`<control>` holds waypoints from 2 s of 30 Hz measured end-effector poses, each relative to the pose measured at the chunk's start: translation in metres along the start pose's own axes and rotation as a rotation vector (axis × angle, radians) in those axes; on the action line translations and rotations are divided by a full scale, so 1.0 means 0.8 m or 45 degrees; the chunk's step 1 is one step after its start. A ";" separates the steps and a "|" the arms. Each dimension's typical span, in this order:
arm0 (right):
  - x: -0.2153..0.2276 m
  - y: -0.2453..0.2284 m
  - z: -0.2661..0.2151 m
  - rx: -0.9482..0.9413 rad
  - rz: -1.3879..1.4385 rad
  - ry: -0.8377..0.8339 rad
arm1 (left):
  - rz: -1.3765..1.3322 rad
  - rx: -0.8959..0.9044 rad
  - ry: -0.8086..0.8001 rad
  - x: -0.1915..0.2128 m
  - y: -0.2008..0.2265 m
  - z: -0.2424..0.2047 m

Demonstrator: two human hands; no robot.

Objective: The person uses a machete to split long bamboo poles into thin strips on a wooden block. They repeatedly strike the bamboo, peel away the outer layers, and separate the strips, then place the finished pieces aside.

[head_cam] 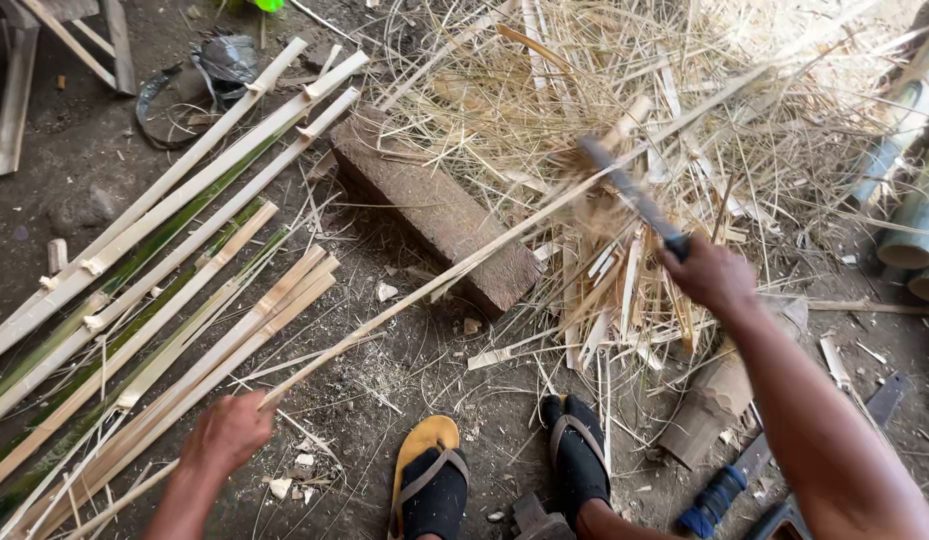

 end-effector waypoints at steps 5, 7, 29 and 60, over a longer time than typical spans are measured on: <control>-0.010 -0.049 -0.014 0.134 0.199 -0.151 | -0.064 -0.030 -0.084 0.016 0.071 0.019; -0.045 -0.103 -0.070 0.193 0.344 -0.305 | -0.108 -0.054 -0.143 0.023 0.120 0.036; -0.088 -0.166 -0.140 0.574 0.010 -0.395 | -0.388 -0.059 -0.312 0.001 0.103 0.061; -0.039 -0.091 -0.075 0.263 0.125 -0.057 | -0.165 -0.274 -0.069 0.009 0.174 0.021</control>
Point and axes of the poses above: each hand's wrist, its own z-axis towards the middle knuckle, its own x-axis out of the back of the hand, y = z × x, the point moved 5 cm from there along z, towards the middle knuckle, and after that the axes turned 8 degrees about -z, right-handed, at the moved point
